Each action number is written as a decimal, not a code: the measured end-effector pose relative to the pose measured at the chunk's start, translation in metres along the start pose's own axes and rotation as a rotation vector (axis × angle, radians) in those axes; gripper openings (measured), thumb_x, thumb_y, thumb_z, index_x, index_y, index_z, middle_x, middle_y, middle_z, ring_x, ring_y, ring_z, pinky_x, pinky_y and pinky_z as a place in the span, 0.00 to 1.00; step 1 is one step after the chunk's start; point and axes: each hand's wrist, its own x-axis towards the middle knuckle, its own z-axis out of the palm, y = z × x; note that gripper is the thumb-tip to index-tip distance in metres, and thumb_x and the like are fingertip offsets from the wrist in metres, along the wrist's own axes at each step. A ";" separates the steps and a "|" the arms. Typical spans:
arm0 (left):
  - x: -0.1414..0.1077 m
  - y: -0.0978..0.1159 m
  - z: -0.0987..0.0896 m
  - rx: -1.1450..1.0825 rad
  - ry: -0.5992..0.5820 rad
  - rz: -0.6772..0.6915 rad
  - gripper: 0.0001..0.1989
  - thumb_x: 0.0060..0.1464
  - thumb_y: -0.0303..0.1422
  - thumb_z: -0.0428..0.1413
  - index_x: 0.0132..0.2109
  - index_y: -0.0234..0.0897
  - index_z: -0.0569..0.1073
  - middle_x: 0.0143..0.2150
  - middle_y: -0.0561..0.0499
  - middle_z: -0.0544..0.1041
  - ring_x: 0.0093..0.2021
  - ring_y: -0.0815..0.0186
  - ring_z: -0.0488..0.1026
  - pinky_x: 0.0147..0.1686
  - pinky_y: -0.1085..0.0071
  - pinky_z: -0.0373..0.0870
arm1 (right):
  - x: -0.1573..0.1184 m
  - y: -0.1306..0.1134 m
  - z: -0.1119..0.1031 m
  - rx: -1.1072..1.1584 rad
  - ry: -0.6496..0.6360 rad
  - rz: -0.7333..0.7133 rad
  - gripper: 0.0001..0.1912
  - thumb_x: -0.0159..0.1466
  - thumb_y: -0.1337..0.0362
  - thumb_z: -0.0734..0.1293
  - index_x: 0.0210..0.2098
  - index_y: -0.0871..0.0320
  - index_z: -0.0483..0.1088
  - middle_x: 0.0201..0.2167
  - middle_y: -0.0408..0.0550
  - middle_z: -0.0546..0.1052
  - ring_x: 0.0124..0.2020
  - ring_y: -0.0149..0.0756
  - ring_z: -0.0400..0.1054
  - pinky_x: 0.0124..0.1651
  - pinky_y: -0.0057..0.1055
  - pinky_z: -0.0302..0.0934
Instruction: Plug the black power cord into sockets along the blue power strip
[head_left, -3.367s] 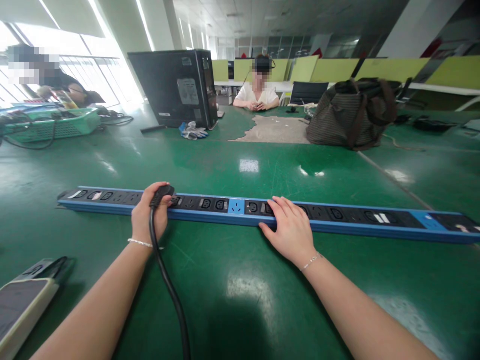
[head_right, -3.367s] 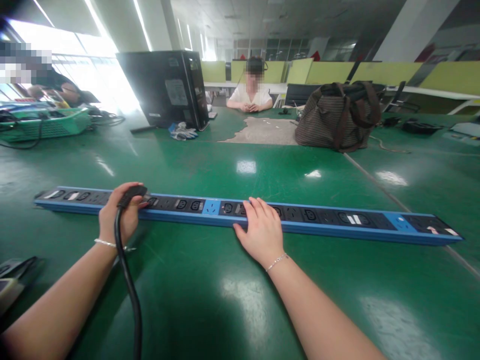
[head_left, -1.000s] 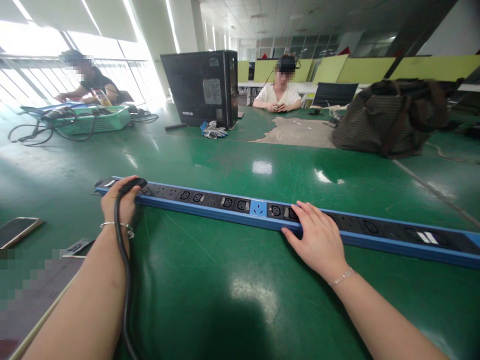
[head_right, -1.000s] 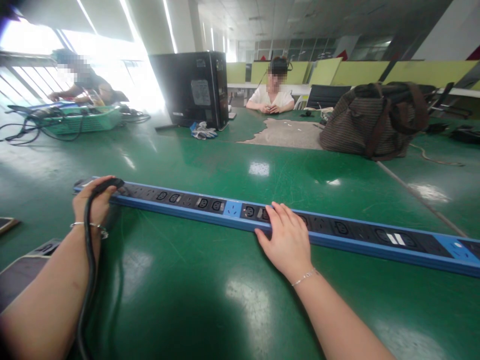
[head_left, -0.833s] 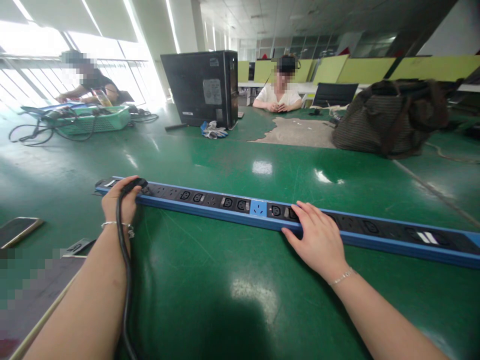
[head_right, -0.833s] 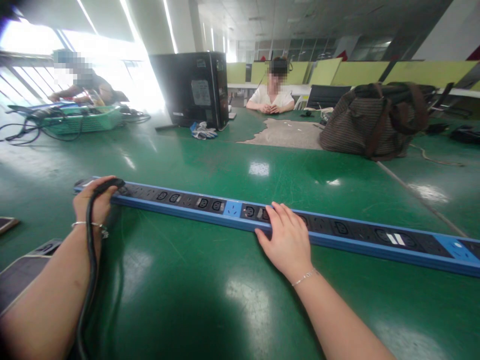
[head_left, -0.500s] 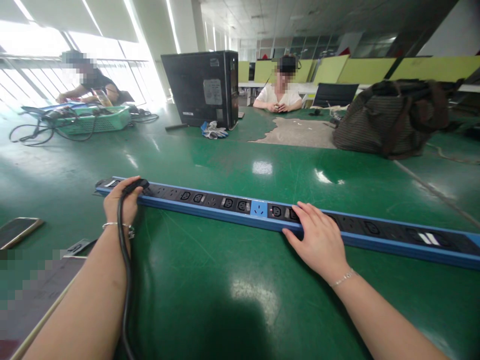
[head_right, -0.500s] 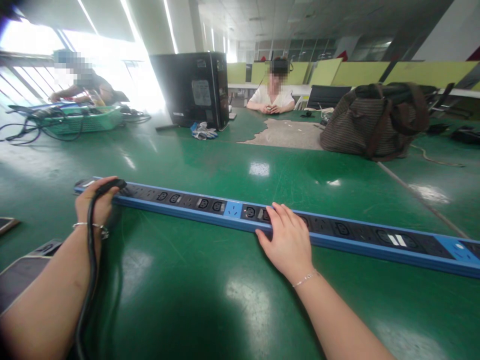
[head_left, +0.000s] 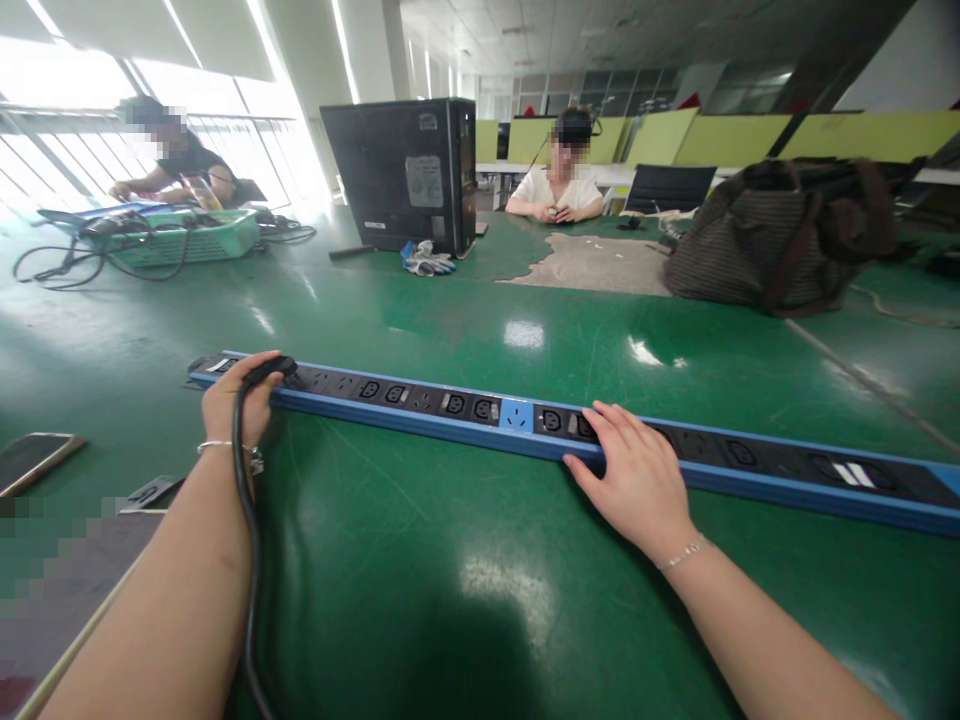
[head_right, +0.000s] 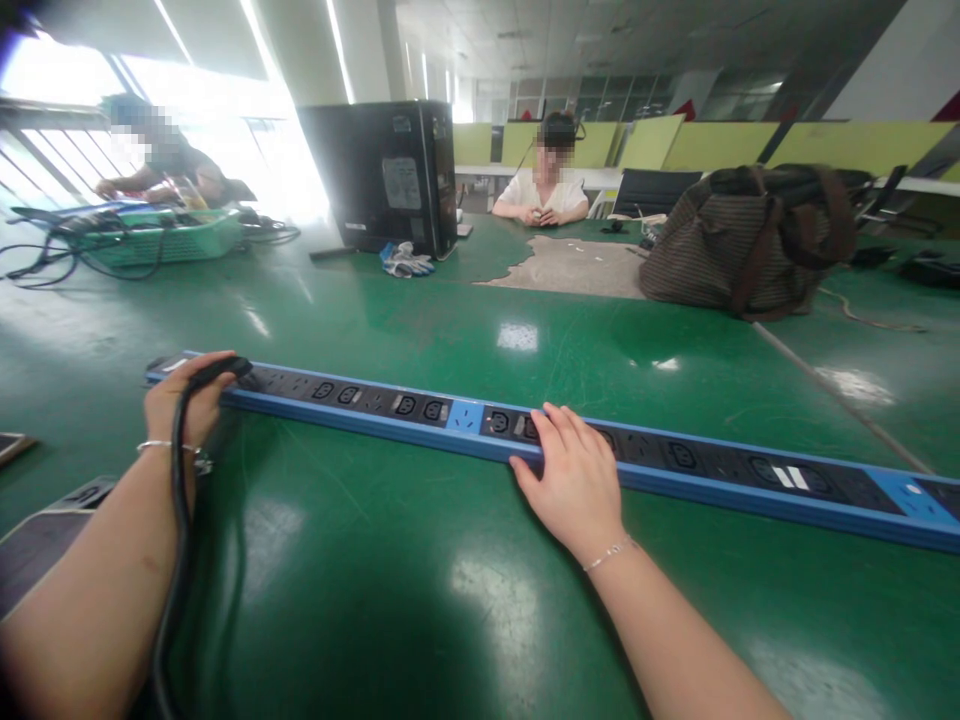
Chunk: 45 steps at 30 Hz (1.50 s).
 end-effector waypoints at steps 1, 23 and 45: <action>0.001 -0.001 -0.001 0.006 -0.013 0.014 0.17 0.48 0.34 0.57 0.47 0.39 0.76 0.43 0.47 0.79 0.44 0.62 0.74 0.51 0.63 0.66 | 0.000 0.000 0.000 -0.002 -0.003 -0.001 0.27 0.61 0.54 0.62 0.55 0.62 0.64 0.56 0.57 0.69 0.57 0.48 0.61 0.57 0.45 0.54; -0.006 0.011 -0.001 0.110 -0.048 -0.125 0.18 0.49 0.43 0.56 0.46 0.44 0.76 0.41 0.50 0.79 0.44 0.60 0.73 0.50 0.61 0.67 | 0.000 0.000 0.000 -0.009 0.001 0.003 0.27 0.60 0.54 0.63 0.55 0.62 0.65 0.56 0.57 0.69 0.58 0.48 0.61 0.56 0.45 0.55; -0.015 0.019 -0.001 0.128 -0.042 -0.192 0.19 0.51 0.38 0.58 0.51 0.43 0.73 0.47 0.51 0.78 0.47 0.62 0.72 0.52 0.61 0.66 | 0.000 -0.002 0.000 0.002 0.009 0.011 0.26 0.60 0.55 0.63 0.54 0.63 0.65 0.56 0.57 0.69 0.57 0.48 0.61 0.57 0.45 0.55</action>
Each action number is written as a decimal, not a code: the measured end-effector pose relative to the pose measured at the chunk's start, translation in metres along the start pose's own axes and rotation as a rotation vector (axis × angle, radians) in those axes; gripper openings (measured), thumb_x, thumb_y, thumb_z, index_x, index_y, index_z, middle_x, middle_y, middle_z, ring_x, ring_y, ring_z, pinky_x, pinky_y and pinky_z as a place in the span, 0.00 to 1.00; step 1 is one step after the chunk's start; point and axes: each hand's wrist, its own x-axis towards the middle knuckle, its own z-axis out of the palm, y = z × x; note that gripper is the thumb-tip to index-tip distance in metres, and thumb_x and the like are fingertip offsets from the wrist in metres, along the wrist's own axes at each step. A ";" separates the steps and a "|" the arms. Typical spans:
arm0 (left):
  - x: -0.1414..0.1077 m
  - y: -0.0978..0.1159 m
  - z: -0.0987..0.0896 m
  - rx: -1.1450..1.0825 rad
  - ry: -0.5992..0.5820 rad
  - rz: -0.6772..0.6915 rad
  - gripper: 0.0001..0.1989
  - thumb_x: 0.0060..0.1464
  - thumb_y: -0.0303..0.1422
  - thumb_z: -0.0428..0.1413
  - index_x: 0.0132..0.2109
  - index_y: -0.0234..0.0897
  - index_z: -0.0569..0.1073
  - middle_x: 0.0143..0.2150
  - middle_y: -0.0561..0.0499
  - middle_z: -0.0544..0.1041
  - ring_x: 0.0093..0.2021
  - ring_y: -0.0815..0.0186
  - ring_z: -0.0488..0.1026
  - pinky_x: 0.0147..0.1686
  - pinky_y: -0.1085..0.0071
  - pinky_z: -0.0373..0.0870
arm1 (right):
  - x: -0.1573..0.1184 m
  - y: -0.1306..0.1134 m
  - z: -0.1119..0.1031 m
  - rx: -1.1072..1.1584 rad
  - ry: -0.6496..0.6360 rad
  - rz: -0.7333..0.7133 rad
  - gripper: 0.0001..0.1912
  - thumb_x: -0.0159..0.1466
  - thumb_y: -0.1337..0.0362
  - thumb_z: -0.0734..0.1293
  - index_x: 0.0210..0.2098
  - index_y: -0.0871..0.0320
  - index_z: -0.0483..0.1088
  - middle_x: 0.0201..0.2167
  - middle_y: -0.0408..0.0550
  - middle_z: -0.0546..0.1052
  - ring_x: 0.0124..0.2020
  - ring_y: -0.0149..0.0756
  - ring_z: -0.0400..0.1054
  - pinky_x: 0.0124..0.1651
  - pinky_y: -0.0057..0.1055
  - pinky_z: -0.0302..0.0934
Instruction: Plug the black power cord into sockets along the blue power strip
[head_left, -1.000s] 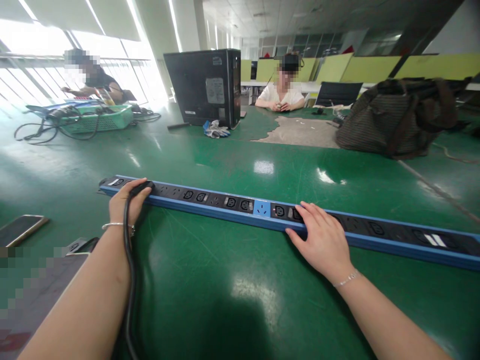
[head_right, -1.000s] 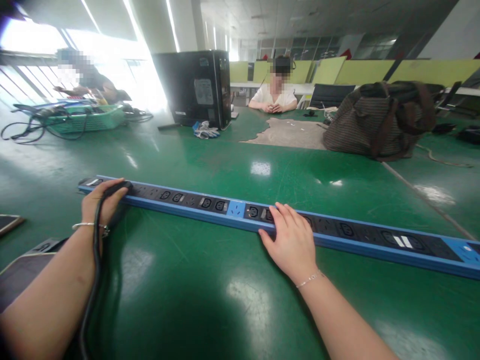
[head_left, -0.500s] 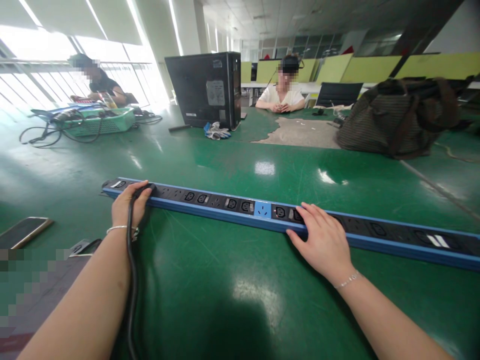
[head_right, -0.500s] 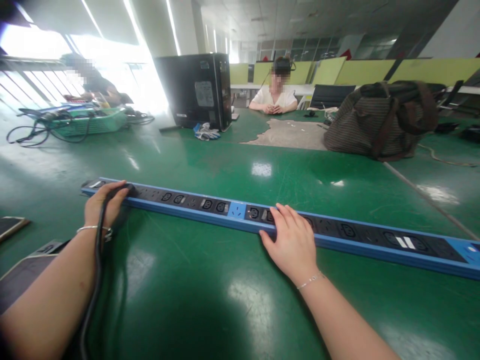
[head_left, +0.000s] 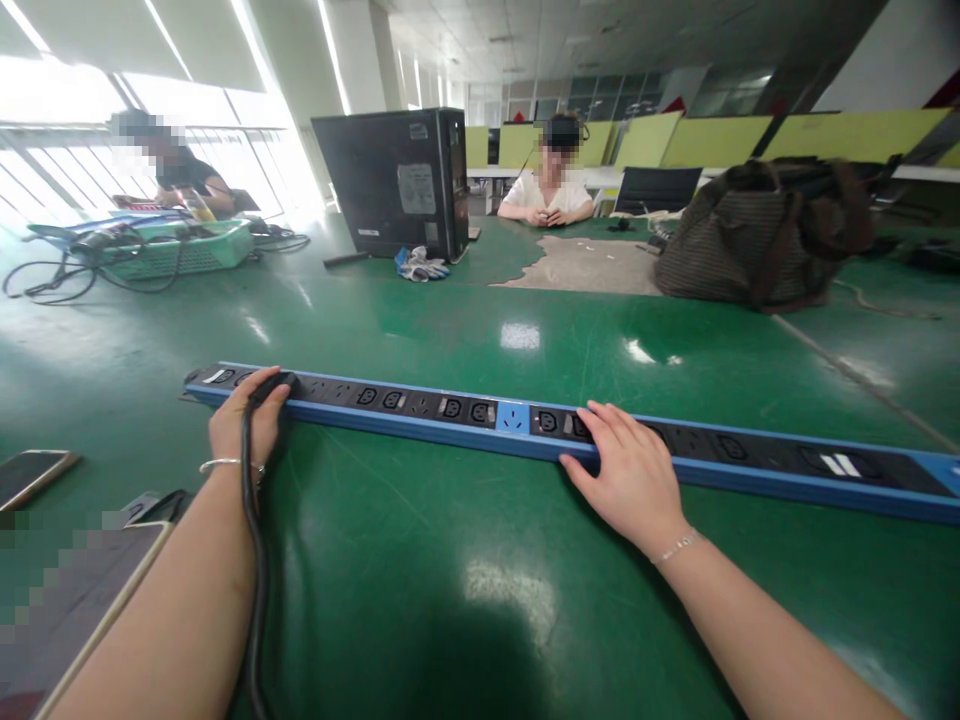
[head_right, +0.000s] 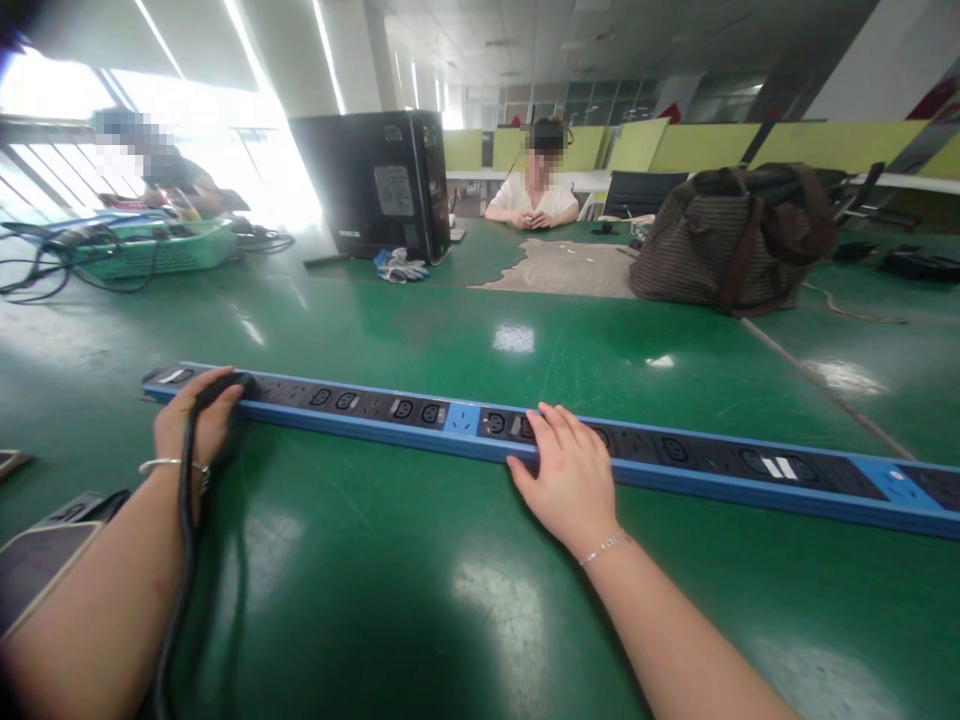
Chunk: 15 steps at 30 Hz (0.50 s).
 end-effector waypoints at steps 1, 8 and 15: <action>0.000 0.000 0.000 -0.002 0.007 0.006 0.19 0.50 0.37 0.58 0.51 0.43 0.74 0.46 0.51 0.78 0.46 0.63 0.73 0.51 0.61 0.66 | 0.000 0.000 0.000 0.002 0.002 -0.001 0.26 0.60 0.55 0.63 0.54 0.63 0.65 0.56 0.57 0.69 0.57 0.48 0.61 0.57 0.45 0.55; 0.000 -0.002 0.002 -0.028 0.041 0.014 0.18 0.50 0.37 0.58 0.49 0.43 0.75 0.44 0.52 0.79 0.44 0.64 0.73 0.50 0.64 0.66 | 0.000 0.000 0.000 -0.001 0.004 -0.002 0.26 0.60 0.54 0.63 0.54 0.62 0.65 0.56 0.57 0.69 0.57 0.48 0.61 0.57 0.45 0.55; 0.000 0.002 0.003 -0.021 0.110 0.009 0.17 0.50 0.38 0.58 0.48 0.44 0.76 0.41 0.53 0.79 0.41 0.65 0.73 0.48 0.65 0.68 | 0.000 0.000 -0.001 0.000 0.007 -0.004 0.27 0.60 0.54 0.63 0.54 0.63 0.65 0.56 0.56 0.69 0.58 0.48 0.61 0.57 0.44 0.54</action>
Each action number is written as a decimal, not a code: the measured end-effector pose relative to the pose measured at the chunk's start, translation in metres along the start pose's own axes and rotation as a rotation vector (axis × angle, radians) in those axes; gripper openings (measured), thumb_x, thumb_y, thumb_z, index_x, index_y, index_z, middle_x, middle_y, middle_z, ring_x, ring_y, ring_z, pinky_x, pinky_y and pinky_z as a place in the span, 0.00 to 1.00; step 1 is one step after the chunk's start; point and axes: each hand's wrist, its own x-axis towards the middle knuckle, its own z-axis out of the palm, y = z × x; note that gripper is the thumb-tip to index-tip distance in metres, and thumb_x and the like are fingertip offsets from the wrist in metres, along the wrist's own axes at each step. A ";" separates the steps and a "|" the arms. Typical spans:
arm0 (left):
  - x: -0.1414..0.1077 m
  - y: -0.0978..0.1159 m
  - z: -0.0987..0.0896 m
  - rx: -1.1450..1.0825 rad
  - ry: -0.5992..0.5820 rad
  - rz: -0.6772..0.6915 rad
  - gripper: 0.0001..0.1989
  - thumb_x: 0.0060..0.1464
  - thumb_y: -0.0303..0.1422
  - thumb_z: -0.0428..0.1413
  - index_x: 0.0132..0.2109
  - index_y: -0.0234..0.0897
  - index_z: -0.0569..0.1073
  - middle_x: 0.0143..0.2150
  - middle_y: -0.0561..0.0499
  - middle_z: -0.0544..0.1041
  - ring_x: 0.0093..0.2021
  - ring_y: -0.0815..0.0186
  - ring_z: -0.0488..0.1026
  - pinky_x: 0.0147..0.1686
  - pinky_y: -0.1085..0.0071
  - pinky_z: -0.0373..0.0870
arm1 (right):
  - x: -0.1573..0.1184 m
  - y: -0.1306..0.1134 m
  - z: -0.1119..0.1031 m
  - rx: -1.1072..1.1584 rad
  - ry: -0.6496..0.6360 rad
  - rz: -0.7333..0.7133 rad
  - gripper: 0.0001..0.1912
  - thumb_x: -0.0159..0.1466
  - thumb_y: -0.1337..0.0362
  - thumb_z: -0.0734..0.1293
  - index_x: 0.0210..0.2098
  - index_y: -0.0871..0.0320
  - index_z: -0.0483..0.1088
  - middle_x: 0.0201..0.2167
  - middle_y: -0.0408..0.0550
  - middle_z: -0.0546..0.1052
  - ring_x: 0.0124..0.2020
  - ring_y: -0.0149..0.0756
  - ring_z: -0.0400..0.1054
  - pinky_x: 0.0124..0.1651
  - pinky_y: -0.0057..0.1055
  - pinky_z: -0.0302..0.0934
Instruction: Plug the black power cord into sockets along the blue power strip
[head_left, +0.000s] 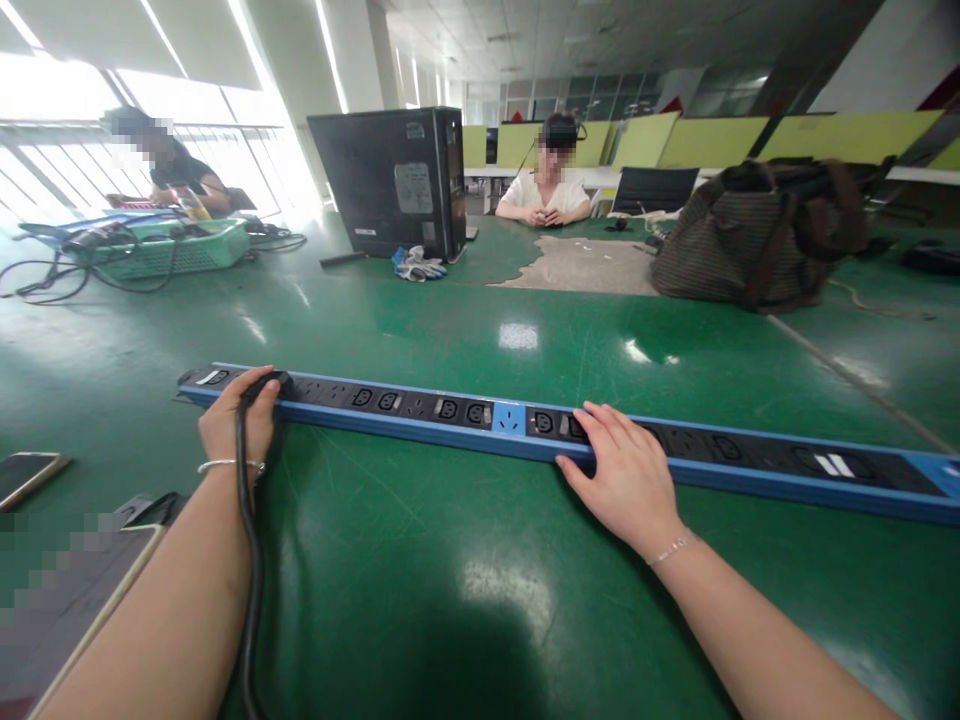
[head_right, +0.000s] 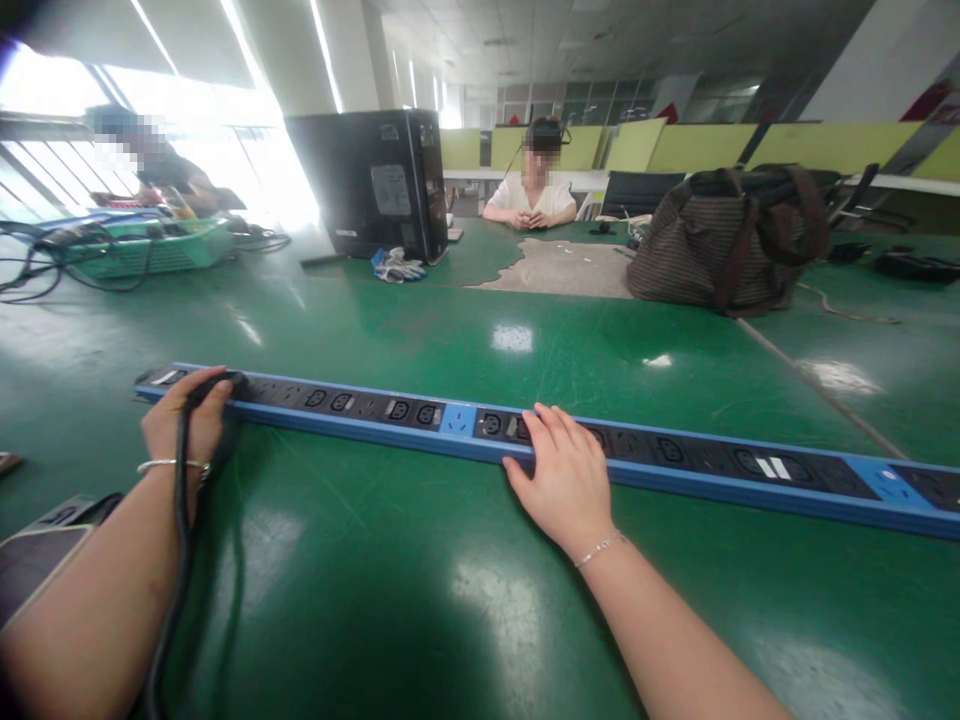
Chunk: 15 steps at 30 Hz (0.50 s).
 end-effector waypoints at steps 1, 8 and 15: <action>0.000 0.000 0.000 -0.002 0.005 0.000 0.17 0.50 0.38 0.58 0.48 0.44 0.76 0.41 0.53 0.79 0.42 0.65 0.73 0.48 0.65 0.68 | 0.000 0.000 0.000 0.001 -0.001 0.001 0.27 0.60 0.54 0.63 0.54 0.63 0.65 0.56 0.56 0.69 0.58 0.48 0.61 0.57 0.44 0.54; 0.000 -0.001 0.003 -0.060 0.059 0.009 0.16 0.50 0.36 0.58 0.47 0.42 0.76 0.43 0.52 0.79 0.45 0.63 0.74 0.50 0.65 0.67 | 0.000 0.000 0.000 0.005 -0.011 0.002 0.27 0.60 0.54 0.63 0.55 0.63 0.65 0.56 0.57 0.69 0.58 0.48 0.60 0.57 0.45 0.54; -0.001 -0.001 0.004 -0.091 0.108 0.018 0.16 0.50 0.37 0.57 0.47 0.41 0.77 0.41 0.52 0.79 0.43 0.64 0.74 0.49 0.66 0.67 | 0.000 0.000 0.000 0.005 -0.006 0.001 0.27 0.60 0.54 0.63 0.55 0.62 0.65 0.56 0.56 0.69 0.58 0.48 0.60 0.57 0.45 0.54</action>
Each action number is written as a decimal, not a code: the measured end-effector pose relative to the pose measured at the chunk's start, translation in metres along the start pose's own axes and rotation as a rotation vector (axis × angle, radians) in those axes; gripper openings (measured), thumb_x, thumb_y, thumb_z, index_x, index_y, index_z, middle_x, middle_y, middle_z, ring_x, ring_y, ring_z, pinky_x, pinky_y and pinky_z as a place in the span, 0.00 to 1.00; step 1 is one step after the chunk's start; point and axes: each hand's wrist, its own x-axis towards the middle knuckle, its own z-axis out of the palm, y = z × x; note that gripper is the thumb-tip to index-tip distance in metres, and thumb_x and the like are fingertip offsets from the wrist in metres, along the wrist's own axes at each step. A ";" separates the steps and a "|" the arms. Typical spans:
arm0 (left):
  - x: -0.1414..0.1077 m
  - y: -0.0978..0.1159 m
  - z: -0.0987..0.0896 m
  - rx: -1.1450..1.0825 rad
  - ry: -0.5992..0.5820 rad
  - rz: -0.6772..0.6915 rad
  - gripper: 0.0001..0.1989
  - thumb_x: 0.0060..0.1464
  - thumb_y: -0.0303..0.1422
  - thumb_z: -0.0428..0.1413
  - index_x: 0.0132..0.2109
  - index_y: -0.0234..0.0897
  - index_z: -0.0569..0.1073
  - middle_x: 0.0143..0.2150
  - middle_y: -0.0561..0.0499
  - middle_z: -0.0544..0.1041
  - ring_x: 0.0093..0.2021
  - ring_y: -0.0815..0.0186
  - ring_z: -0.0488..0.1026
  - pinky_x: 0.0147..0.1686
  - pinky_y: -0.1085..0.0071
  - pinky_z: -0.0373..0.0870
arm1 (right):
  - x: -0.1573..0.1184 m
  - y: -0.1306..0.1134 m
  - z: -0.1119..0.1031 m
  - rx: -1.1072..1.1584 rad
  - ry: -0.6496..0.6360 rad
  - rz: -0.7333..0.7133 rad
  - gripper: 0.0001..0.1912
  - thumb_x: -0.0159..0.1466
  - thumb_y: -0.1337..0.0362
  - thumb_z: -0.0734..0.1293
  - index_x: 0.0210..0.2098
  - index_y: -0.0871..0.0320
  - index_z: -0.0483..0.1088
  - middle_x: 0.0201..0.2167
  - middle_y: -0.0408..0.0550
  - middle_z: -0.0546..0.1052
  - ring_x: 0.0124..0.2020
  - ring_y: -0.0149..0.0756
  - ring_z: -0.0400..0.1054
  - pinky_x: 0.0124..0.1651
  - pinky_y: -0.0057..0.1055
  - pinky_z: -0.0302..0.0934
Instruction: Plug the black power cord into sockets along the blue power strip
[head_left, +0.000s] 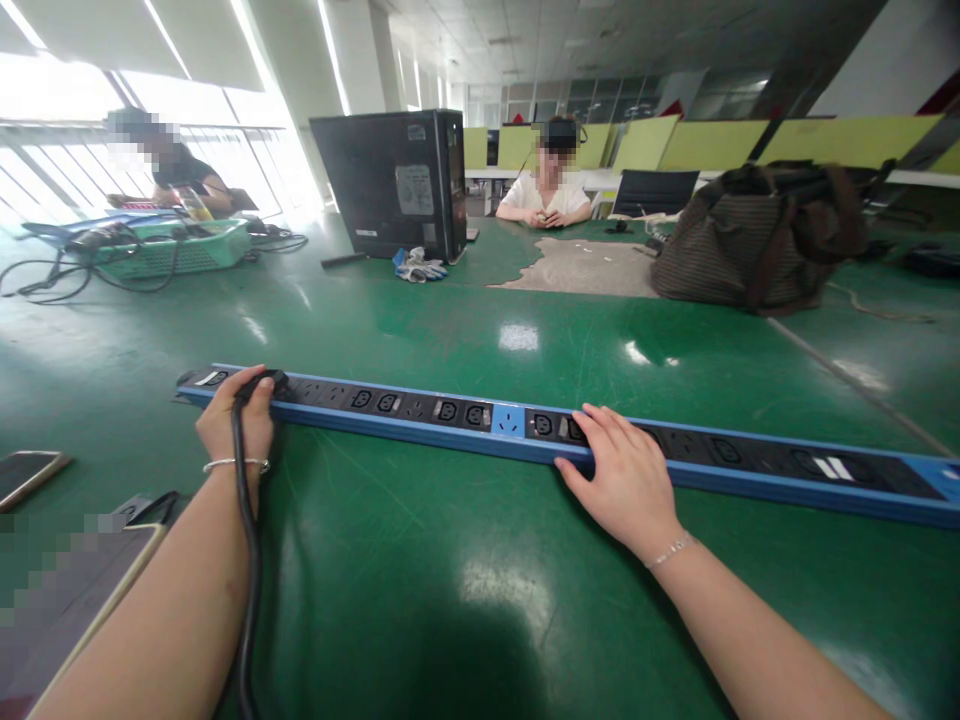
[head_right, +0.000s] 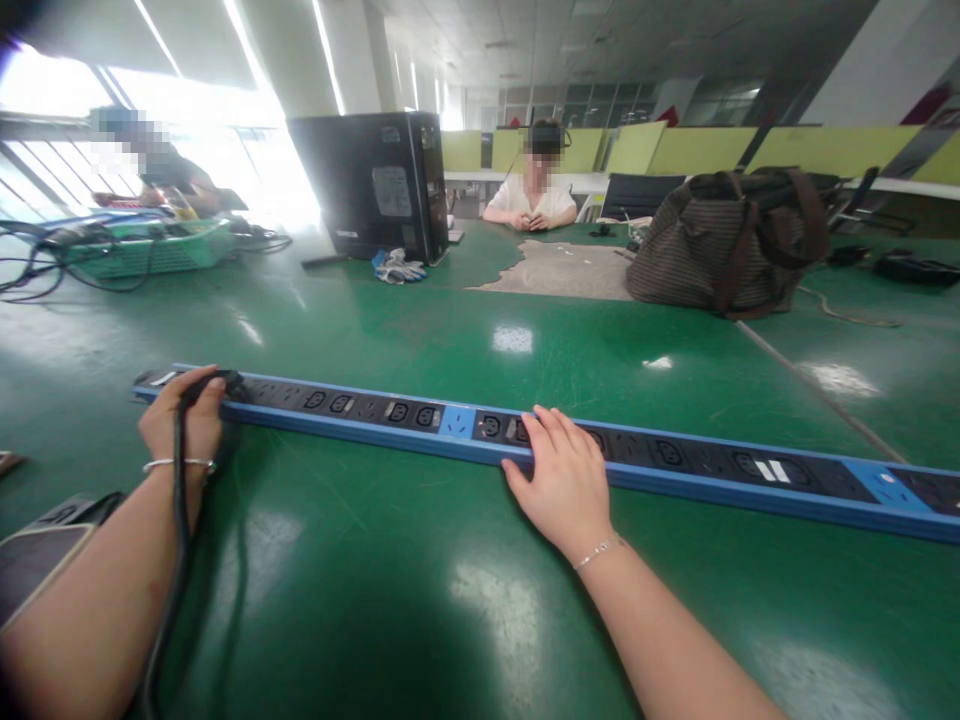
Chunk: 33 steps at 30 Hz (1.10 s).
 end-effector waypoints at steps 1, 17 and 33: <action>0.000 0.000 0.001 -0.010 0.003 0.001 0.16 0.49 0.37 0.58 0.47 0.41 0.77 0.41 0.52 0.79 0.43 0.64 0.74 0.49 0.66 0.67 | 0.000 0.000 0.000 0.001 0.001 0.000 0.27 0.60 0.54 0.63 0.55 0.62 0.65 0.56 0.56 0.69 0.58 0.48 0.60 0.57 0.45 0.54; -0.001 0.039 0.000 -0.093 0.110 0.050 0.18 0.49 0.35 0.58 0.46 0.29 0.75 0.44 0.47 0.78 0.45 0.63 0.73 0.50 0.66 0.67 | 0.000 -0.001 -0.002 0.006 -0.004 0.006 0.26 0.60 0.55 0.63 0.54 0.63 0.65 0.56 0.57 0.69 0.58 0.48 0.60 0.57 0.44 0.54; -0.067 0.117 0.015 -0.018 -0.553 0.409 0.15 0.52 0.40 0.54 0.47 0.47 0.74 0.45 0.54 0.79 0.49 0.60 0.73 0.52 0.62 0.67 | 0.001 -0.002 -0.002 0.017 0.001 0.007 0.26 0.60 0.55 0.63 0.54 0.62 0.65 0.56 0.56 0.69 0.57 0.48 0.61 0.57 0.44 0.54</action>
